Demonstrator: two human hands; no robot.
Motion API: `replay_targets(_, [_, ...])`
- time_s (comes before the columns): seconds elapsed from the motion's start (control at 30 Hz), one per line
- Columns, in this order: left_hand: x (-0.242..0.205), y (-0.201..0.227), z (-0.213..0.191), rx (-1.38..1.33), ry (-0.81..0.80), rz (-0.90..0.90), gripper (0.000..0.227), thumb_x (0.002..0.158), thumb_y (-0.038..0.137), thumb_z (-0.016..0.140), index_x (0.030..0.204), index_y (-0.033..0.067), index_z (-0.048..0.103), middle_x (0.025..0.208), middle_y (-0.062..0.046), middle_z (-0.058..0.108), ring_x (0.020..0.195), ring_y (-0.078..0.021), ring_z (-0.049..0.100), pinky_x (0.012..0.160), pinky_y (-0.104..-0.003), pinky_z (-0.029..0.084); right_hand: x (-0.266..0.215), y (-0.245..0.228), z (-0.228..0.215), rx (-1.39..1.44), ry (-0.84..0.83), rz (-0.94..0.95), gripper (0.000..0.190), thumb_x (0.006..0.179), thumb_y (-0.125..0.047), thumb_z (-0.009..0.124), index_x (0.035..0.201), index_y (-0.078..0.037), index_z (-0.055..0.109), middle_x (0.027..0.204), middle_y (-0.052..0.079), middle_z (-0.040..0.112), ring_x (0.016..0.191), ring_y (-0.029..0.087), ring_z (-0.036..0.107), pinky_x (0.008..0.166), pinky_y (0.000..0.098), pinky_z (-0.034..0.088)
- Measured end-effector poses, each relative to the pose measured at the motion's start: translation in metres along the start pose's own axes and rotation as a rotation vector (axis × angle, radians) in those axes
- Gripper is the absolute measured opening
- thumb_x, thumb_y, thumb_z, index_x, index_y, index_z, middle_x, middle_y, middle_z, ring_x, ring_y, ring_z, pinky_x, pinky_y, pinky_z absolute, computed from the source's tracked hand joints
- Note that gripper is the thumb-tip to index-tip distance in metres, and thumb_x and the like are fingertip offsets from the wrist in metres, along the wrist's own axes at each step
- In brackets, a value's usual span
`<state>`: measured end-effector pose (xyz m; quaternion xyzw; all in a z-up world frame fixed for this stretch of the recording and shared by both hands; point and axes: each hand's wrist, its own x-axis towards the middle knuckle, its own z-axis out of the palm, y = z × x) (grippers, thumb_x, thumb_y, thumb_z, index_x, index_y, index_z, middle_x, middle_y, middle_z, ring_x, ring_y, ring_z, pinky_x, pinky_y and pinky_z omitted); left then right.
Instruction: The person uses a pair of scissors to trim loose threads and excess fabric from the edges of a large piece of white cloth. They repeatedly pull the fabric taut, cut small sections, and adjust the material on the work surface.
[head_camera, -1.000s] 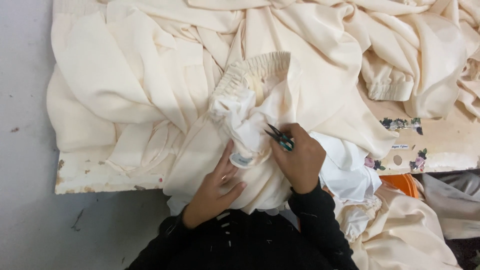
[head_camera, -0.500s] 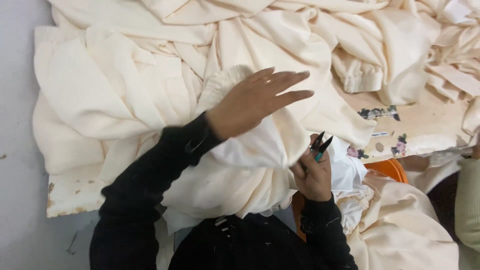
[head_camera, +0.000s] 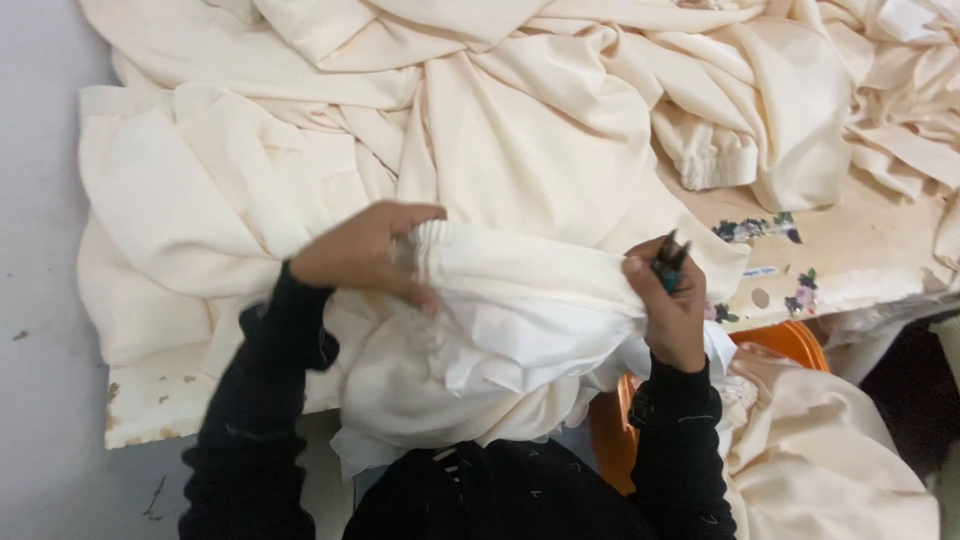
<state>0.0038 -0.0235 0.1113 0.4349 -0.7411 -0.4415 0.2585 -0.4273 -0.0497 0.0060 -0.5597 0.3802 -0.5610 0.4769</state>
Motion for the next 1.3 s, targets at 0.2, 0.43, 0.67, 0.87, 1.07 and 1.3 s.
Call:
replay_targets(0.2, [-0.067, -0.048, 0.058, -0.108, 0.323, -0.044, 0.068, 0.075, 0.03, 0.123, 0.127, 0.0099, 0.083, 0.105, -0.011, 0.089, 0.105, -0.0248, 0.086, 0.1, -0.047, 0.068, 0.02, 0.027, 0.034, -0.497, -0.156, -0.208, 0.009, 0.112, -0.008, 0.093, 0.118, -0.007, 0.086, 0.091, 0.013, 0.085, 0.078, 0.026, 0.08, 0.077, 0.0388, 0.062])
replay_targets(0.43, [-0.066, -0.017, 0.104, -0.302, 0.446, -0.018, 0.057, 0.089, 0.024, 0.114, 0.13, 0.0017, 0.081, 0.114, -0.013, 0.088, 0.109, -0.0275, 0.08, 0.108, -0.054, 0.066, 0.005, -0.026, 0.069, -0.741, -0.076, -0.483, 0.049, 0.103, -0.02, 0.106, 0.142, -0.003, 0.081, 0.096, 0.013, 0.082, 0.055, 0.026, 0.062, 0.057, 0.0377, 0.048])
replay_targets(0.67, [-0.058, 0.01, 0.108, -0.184, 0.37, 0.04, 0.042, 0.098, 0.019, 0.099, 0.132, 0.0006, 0.081, 0.114, -0.021, 0.084, 0.115, -0.036, 0.083, 0.106, -0.056, 0.063, -0.007, -0.09, 0.095, -0.615, -0.458, -0.495, 0.035, 0.092, -0.025, 0.105, 0.12, -0.008, 0.091, 0.077, 0.002, 0.085, 0.049, 0.021, 0.064, 0.057, 0.0318, 0.055])
replay_targets(0.87, [-0.053, -0.007, 0.118, -0.088, 0.373, 0.138, 0.038, 0.097, 0.016, 0.098, 0.131, 0.0071, 0.084, 0.107, -0.013, 0.084, 0.104, -0.0324, 0.085, 0.101, -0.046, 0.056, -0.006, -0.113, 0.116, -0.696, -0.597, -0.617, 0.023, 0.097, -0.018, 0.1, 0.117, -0.009, 0.095, 0.083, 0.005, 0.092, 0.064, 0.025, 0.081, 0.069, 0.036, 0.053])
replay_targets(1.07, [-0.052, -0.002, 0.113, -0.081, 0.371, 0.173, 0.039, 0.093, 0.014, 0.098, 0.129, 0.01, 0.084, 0.105, -0.011, 0.084, 0.101, -0.033, 0.085, 0.098, -0.045, 0.055, -0.003, -0.112, 0.122, -0.677, -0.592, -0.706, 0.012, 0.103, -0.018, 0.094, 0.113, -0.012, 0.094, 0.079, 0.001, 0.089, 0.058, 0.021, 0.075, 0.066, 0.0341, 0.046])
replay_targets(1.3, [-0.054, 0.006, 0.108, -0.15, 0.347, 0.121, 0.051, 0.09, 0.014, 0.099, 0.138, 0.0031, 0.083, 0.113, -0.02, 0.087, 0.112, -0.0408, 0.086, 0.109, -0.051, 0.055, -0.002, -0.079, 0.103, -0.437, -0.519, -0.577, 0.043, 0.094, -0.044, 0.099, 0.121, -0.013, 0.092, 0.073, -0.003, 0.081, 0.048, 0.016, 0.058, 0.064, 0.0295, 0.046])
